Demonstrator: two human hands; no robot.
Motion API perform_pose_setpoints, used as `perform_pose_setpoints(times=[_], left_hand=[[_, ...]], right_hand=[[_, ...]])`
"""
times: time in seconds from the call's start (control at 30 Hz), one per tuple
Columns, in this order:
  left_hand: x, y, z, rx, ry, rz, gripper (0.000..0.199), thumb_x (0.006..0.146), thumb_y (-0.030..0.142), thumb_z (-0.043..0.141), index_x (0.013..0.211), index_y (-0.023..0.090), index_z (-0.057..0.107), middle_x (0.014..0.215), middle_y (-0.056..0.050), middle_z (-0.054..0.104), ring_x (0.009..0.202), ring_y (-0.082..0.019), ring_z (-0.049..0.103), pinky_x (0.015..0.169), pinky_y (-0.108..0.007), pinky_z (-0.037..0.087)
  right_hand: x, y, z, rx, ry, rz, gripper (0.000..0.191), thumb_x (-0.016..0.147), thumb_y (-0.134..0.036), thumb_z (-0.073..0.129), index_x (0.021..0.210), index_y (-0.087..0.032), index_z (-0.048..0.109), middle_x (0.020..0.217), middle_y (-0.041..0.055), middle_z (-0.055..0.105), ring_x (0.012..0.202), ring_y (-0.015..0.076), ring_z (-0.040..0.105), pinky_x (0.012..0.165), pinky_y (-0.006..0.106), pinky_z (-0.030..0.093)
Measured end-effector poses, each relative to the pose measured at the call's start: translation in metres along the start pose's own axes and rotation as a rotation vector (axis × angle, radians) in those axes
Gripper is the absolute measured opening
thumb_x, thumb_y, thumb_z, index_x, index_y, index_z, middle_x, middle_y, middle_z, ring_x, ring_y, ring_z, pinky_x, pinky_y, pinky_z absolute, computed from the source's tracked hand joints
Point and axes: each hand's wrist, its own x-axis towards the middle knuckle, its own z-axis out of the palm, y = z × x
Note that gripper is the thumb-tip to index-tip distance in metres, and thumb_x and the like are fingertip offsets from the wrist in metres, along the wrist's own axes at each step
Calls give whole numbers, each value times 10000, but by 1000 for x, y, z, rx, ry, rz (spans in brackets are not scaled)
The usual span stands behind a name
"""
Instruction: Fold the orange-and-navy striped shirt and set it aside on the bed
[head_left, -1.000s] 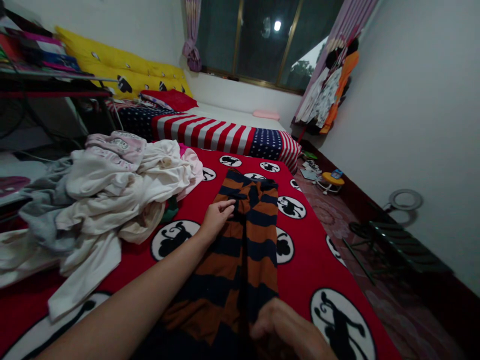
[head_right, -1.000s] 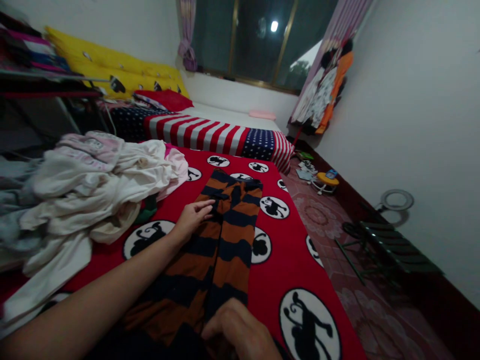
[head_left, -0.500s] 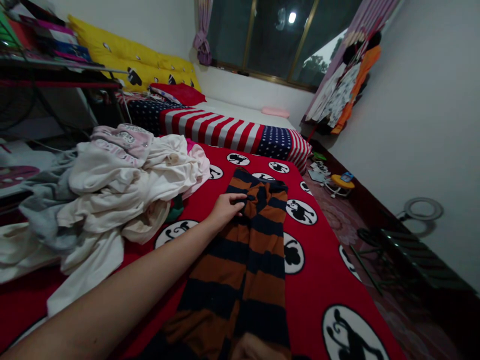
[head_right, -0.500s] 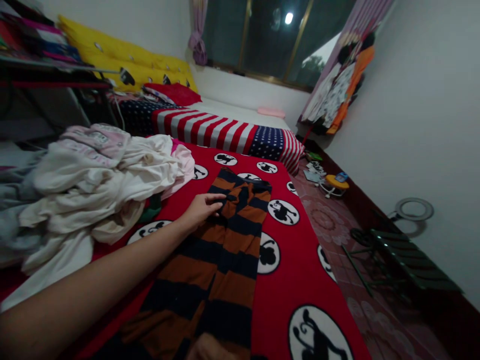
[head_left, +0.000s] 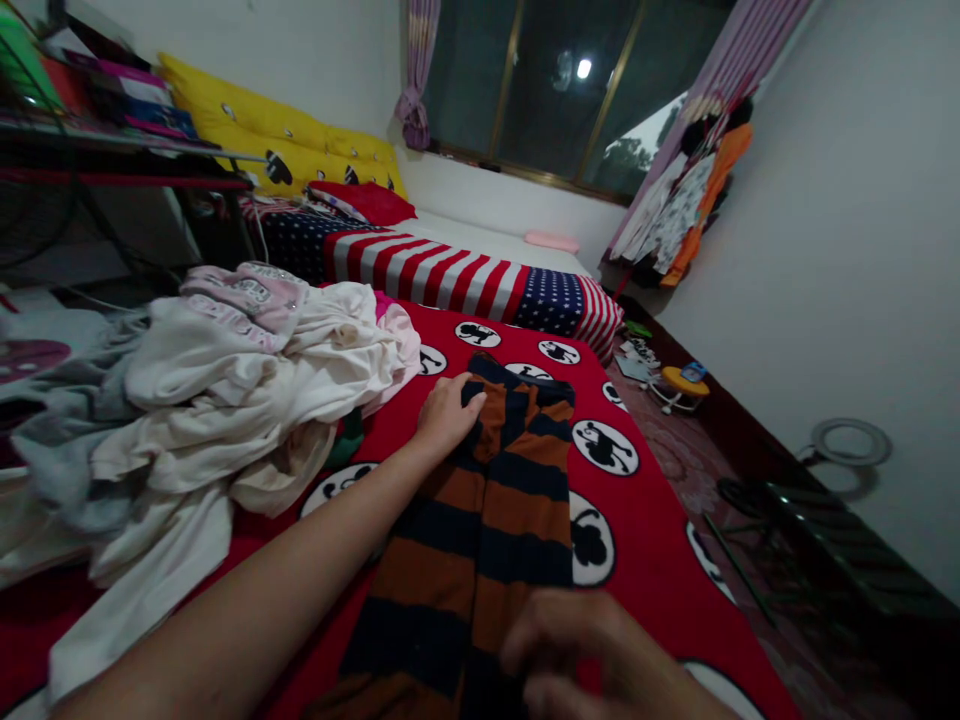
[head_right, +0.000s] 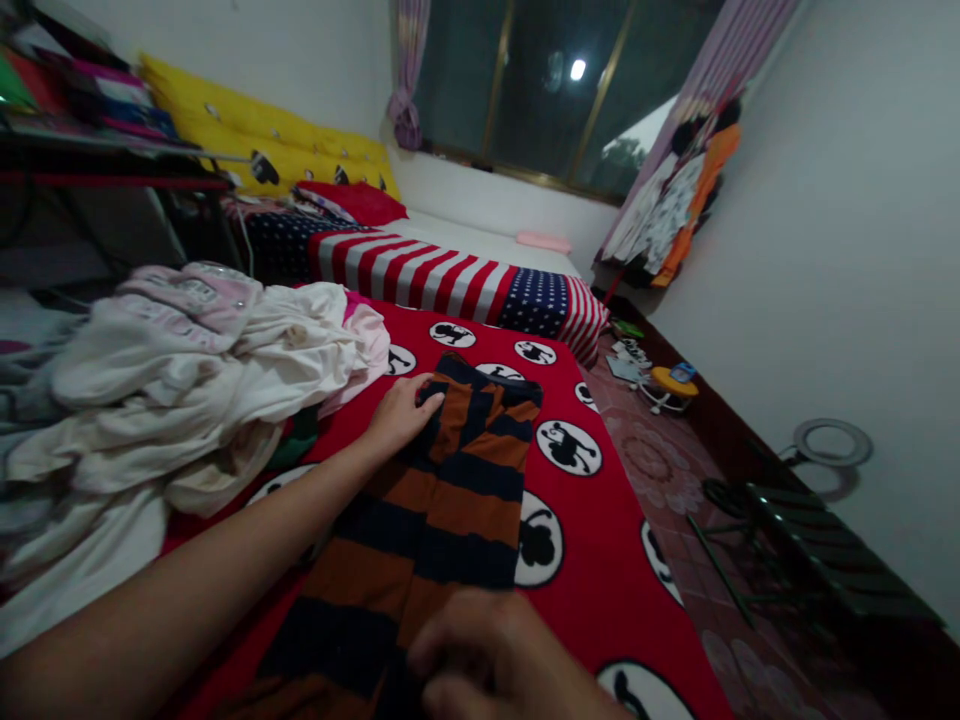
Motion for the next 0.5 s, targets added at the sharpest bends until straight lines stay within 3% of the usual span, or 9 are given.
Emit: perform_pose_setpoints(times=[0.1, 0.2, 0.33, 0.5], left_hand=[[18, 5, 9, 91, 4, 13, 506, 848, 323, 562, 1317, 137, 523, 1211, -164, 582, 1154, -283, 527, 968, -385, 434], [24, 6, 23, 110, -2, 31, 522, 825, 262, 597, 1325, 136, 517, 1207, -155, 587, 1134, -280, 520, 961, -387, 435], [17, 1, 36, 112, -9, 75, 384, 798, 200, 632, 1180, 239, 651, 1194, -90, 601, 1104, -263, 509, 941, -380, 445], [15, -4, 37, 94, 1, 157, 283, 798, 157, 628, 1044, 263, 720, 1054, -62, 624, 1022, -227, 520, 905, -338, 463]], right_hand=[[40, 28, -44, -137, 320, 17, 172, 798, -276, 558, 882, -158, 653, 771, 36, 667, 686, 142, 614, 601, 230, 473], [81, 62, -94, -234, 549, -3, 214, 764, -311, 556, 872, -158, 660, 740, 38, 673, 627, 150, 603, 580, 254, 465], [124, 91, -148, -390, 719, 17, 220, 766, -288, 540, 881, -162, 679, 771, 50, 686, 621, 159, 599, 600, 274, 460], [169, 103, -177, -631, 884, 14, 290, 757, -273, 588, 995, -154, 701, 997, 105, 669, 913, 203, 610, 837, 316, 448]])
